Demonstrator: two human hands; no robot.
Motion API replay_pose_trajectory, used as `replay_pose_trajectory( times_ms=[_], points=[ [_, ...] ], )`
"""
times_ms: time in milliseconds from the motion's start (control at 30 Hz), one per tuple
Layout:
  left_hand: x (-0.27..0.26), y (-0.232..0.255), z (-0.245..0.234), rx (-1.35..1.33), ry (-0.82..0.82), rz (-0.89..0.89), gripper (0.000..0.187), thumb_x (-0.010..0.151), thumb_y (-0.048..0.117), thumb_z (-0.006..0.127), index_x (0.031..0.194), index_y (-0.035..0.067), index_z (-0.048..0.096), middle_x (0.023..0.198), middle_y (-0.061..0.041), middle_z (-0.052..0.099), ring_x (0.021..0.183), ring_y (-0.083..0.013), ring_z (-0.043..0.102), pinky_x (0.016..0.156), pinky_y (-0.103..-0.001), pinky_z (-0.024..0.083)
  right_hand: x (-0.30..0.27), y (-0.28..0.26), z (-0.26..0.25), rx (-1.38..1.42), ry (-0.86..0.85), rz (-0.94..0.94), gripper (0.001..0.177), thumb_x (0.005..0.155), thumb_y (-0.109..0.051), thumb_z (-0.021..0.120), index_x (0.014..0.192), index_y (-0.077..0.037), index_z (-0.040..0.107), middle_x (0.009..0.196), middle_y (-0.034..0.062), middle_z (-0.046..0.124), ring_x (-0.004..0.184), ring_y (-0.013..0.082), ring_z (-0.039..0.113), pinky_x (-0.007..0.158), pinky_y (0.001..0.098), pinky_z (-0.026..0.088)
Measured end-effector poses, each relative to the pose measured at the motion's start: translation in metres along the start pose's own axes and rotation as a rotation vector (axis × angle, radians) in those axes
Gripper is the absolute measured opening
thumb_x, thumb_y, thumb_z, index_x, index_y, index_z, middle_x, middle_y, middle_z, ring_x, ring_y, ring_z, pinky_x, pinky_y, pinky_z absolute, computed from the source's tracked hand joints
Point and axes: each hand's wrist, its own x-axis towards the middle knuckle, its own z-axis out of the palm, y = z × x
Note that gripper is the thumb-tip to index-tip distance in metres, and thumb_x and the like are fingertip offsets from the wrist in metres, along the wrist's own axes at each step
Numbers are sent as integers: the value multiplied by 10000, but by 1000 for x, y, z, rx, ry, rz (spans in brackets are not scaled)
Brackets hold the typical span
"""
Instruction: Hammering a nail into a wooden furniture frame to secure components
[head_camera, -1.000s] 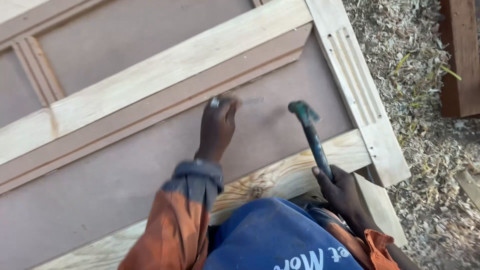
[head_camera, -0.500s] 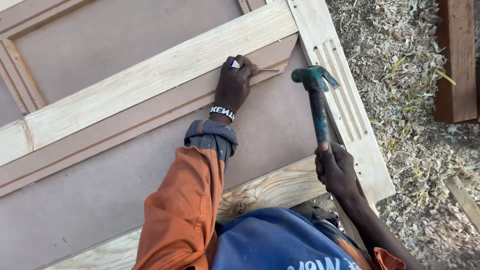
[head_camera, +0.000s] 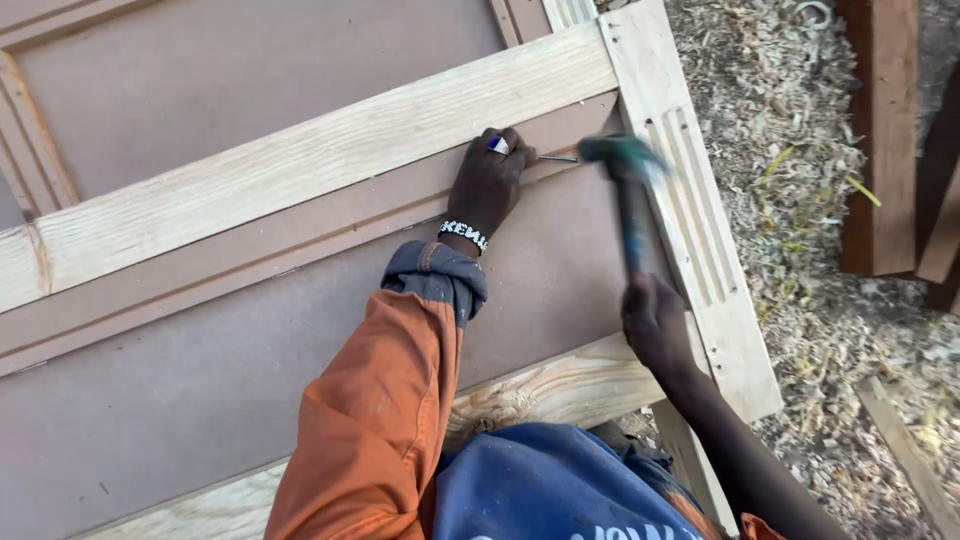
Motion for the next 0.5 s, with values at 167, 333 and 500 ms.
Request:
replay_pose_trajectory(
  times_ms=[167, 333, 500],
  points=[
    [4, 1, -8, -29, -12, -24, 92, 908, 101, 654, 856, 157, 704, 878, -8, 549, 916, -262, 603, 750, -366, 504, -8, -74, 8, 109, 109, 103, 483, 1146, -352, 404, 786, -44, 494, 513, 57, 387, 303, 138, 406, 245, 246, 316],
    [2, 4, -8, -36, -16, -38, 75, 904, 92, 676, 889, 154, 716, 879, -9, 556, 923, -260, 604, 753, -369, 504, -26, -131, 3, 180, 247, -246, 497, 1180, -258, 376, 787, 7, 527, 494, 123, 422, 317, 164, 447, 243, 285, 355],
    [5, 13, -13, -34, -98, -57, 138, 923, 46, 622, 830, 131, 676, 851, -9, 547, 859, -269, 620, 696, -364, 504, 4, 10, -30, -206, 163, -347, 379, 1037, -61, 615, 697, 86, 536, 442, 216, 432, 442, 271, 545, 381, 332, 347]
  ],
)
